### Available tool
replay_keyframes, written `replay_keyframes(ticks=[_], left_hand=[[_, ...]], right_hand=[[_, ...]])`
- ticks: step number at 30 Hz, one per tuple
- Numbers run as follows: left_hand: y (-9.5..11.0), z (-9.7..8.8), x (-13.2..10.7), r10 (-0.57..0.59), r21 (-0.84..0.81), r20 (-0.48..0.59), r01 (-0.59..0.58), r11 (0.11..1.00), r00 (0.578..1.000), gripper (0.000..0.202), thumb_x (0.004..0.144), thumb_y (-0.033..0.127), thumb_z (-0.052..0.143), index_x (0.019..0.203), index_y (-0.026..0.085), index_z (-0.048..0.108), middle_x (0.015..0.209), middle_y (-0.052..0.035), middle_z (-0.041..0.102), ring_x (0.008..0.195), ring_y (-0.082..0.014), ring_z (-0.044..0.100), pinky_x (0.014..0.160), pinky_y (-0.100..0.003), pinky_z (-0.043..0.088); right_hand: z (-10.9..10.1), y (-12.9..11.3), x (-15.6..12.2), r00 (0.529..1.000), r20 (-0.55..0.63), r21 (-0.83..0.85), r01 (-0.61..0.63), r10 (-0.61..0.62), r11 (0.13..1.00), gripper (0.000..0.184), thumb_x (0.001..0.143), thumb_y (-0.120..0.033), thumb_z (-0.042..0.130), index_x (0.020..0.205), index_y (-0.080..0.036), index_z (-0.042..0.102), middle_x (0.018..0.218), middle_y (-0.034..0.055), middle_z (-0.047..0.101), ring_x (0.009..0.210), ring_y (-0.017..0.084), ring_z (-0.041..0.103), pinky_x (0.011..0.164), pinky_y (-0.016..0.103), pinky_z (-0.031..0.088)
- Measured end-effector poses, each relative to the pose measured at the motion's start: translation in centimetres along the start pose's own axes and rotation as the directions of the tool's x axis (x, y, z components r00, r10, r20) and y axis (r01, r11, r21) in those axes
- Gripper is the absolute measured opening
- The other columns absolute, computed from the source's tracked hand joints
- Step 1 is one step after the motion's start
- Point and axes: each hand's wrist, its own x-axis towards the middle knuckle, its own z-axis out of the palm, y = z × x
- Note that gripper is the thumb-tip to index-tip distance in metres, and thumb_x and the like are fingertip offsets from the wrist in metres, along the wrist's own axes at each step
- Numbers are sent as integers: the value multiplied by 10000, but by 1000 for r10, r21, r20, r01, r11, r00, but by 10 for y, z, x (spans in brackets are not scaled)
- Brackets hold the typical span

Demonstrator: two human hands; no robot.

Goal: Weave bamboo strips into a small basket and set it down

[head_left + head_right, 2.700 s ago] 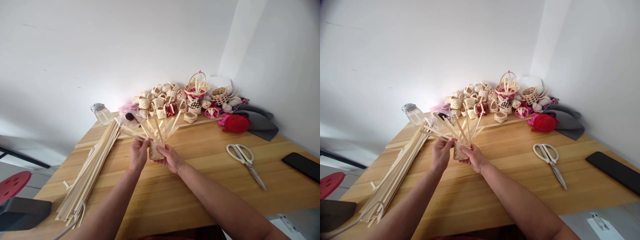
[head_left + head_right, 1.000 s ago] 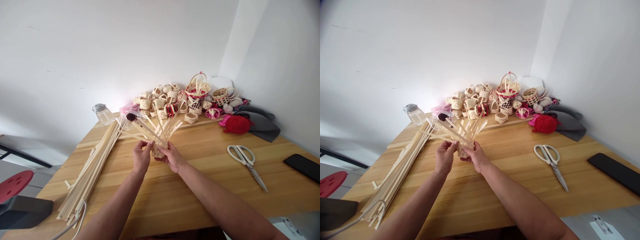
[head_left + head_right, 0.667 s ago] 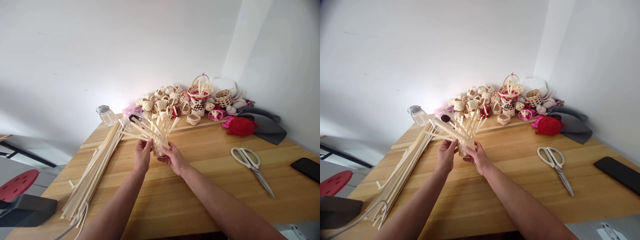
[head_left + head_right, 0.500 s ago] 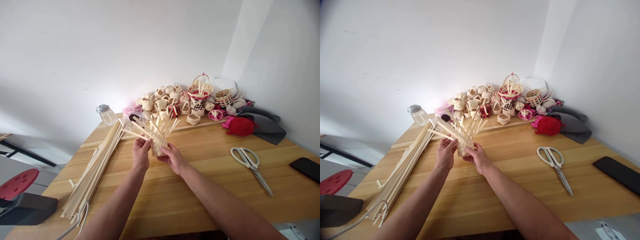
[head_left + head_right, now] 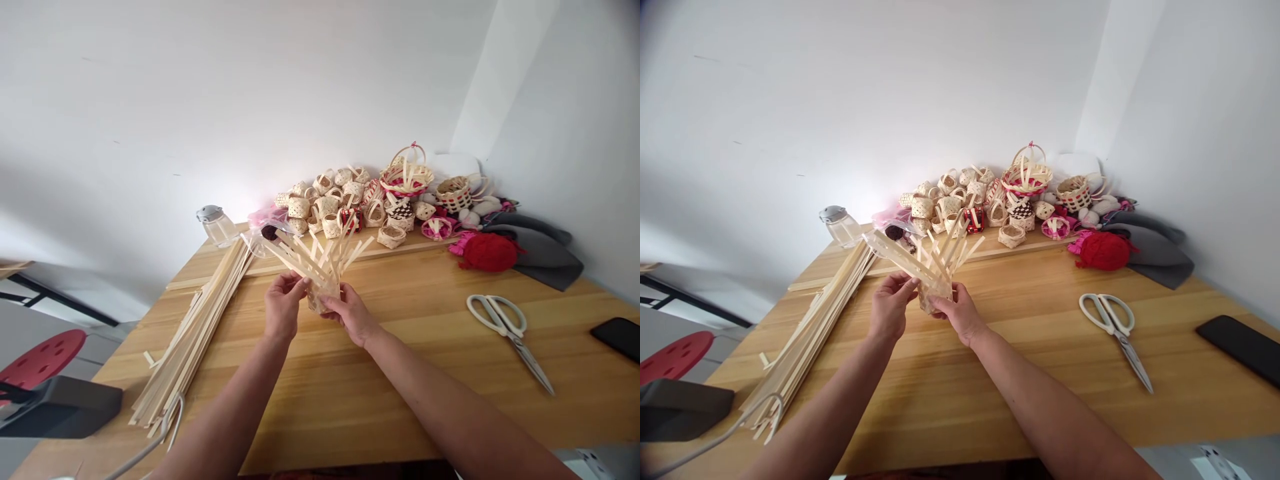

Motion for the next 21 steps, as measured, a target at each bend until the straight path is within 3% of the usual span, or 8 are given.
replay_keyframes(ticks=[3,6,8,12,15,18,21], left_hand=[[-5,4,-4,112,4,-93,-112,994,989,380,612,321,897,841,171,633,768,19,654,703,-103,605,663,-229,490],[-9,8,-8,122,-63,-141,-131,989,982,392,622,335,893,867,184,627,795,25,656,719,-107,620,678,-237,500],[-11,10,-9,75,-93,-114,-86,992,991,401,637,353,887,901,186,635,831,12,677,743,-114,631,695,-244,505],[-13,8,-6,24,-45,37,-22,999,999,370,646,348,888,863,157,657,811,-3,674,740,-108,608,720,-240,491],[-16,4,-3,82,43,19,-83,996,996,341,653,343,886,781,163,626,744,10,646,712,-113,588,699,-243,480],[-18,1,-4,156,145,11,-156,977,988,302,691,350,858,812,168,650,778,-14,679,754,-140,611,725,-268,493],[-15,3,-7,173,168,-6,-170,971,985,293,679,335,852,819,167,658,803,-32,697,773,-160,624,737,-289,505]], right_hand=[[2,0,-1,1000,2,-7,-1,1,1000,511,687,-396,871,1071,-212,588,1082,73,731,942,228,704,742,341,539],[1,1,-1,1000,4,-1,-6,6,1000,485,702,-404,856,1074,-211,613,1083,67,731,952,224,695,747,340,546],[0,1,-1,999,33,1,-15,15,1000,463,721,-415,837,1089,-216,639,1084,60,734,974,228,688,752,339,550],[-2,0,-1,997,63,2,-46,46,999,477,741,-426,828,1145,-252,643,1117,39,725,1023,235,672,741,336,561],[-2,0,-2,994,98,40,-54,50,998,499,751,-468,830,1162,-265,635,1121,32,712,1013,228,665,747,347,577],[0,0,-1,995,87,63,-53,47,997,501,751,-527,825,1127,-246,649,1029,31,709,928,207,663,734,348,584],[2,2,0,996,72,91,-50,43,995,493,717,-491,860,1084,-231,657,983,26,712,874,192,662,721,338,581]])
